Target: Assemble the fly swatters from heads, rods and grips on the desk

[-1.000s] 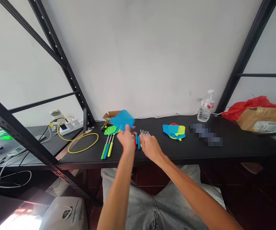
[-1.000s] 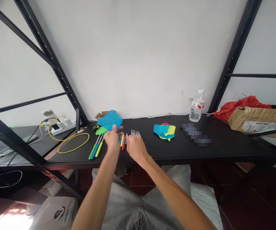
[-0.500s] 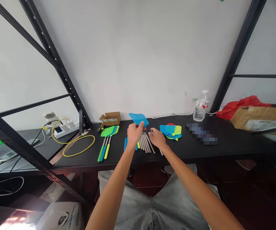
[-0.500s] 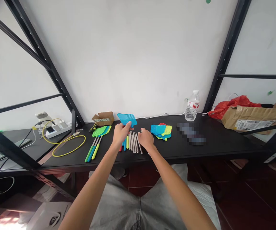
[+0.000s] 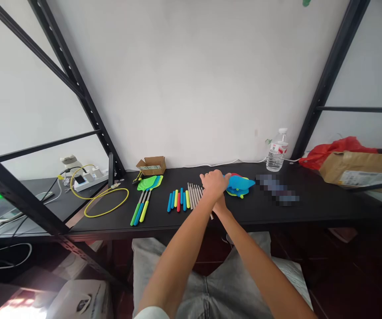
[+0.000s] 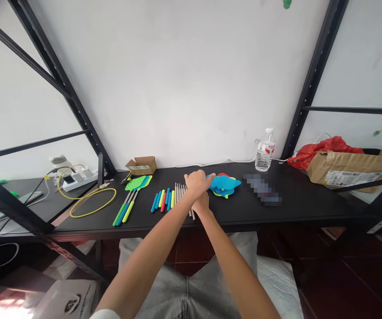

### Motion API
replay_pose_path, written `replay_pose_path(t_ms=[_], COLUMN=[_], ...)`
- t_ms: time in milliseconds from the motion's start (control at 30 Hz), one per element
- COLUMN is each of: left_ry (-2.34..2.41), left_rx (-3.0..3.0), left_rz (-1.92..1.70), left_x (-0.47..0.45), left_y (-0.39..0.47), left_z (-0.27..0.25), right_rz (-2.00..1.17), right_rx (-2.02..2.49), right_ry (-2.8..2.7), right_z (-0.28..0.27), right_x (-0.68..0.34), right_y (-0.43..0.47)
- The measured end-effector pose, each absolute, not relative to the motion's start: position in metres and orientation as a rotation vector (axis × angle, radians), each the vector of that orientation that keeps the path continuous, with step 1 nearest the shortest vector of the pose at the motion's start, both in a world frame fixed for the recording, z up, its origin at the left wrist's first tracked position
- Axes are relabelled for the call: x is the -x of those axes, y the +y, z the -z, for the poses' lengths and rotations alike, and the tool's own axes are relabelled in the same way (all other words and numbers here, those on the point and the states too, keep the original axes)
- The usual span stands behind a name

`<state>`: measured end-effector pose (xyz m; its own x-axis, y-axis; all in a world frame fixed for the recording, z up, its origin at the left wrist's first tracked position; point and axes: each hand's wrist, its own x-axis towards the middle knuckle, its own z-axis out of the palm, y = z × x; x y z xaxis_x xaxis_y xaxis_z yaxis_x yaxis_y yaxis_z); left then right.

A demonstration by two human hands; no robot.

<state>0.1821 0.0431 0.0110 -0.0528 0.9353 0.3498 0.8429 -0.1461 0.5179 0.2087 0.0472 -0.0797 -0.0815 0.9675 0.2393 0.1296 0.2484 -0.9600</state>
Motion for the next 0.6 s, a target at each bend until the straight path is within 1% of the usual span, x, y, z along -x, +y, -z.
replay_pose_path(t_ms=[33,100,167,233,333,433,600], left_ry=[1.981,2.053,2.195,2.471,2.724,2.762,2.85], left_rx=[-2.112,-2.199,-2.235,-2.138,-1.886,-1.887,-1.818], left_rz=[-0.963,-0.892,-0.8,-0.618,-0.211,-0.036,-0.003], left_x=[-0.168,-0.126,-0.071,-0.013,0.052,0.07,0.049], left_y=[0.038,0.022,0.0,-0.023,-0.048,-0.054,-0.042], left_z=[-0.013,-0.017,-0.018,-0.015,-0.003,0.011,0.016], right_rz=[-0.988,-0.865,-0.597,-0.456,-0.411,-0.408,-0.418], right_rx=[1.118,1.232,1.377,1.431,1.452,1.458,1.454], right_ry=[-1.458,-1.491,-1.65,-1.74,-1.768,-1.757,-1.751], right_z=[0.078,0.075,0.074,0.074,0.074,0.073,0.074], right_x=[-0.208,-0.206,-0.203,-0.201,-0.2,-0.202,-0.206], right_y=[0.045,0.04,0.036,0.035,0.034,0.034,0.035])
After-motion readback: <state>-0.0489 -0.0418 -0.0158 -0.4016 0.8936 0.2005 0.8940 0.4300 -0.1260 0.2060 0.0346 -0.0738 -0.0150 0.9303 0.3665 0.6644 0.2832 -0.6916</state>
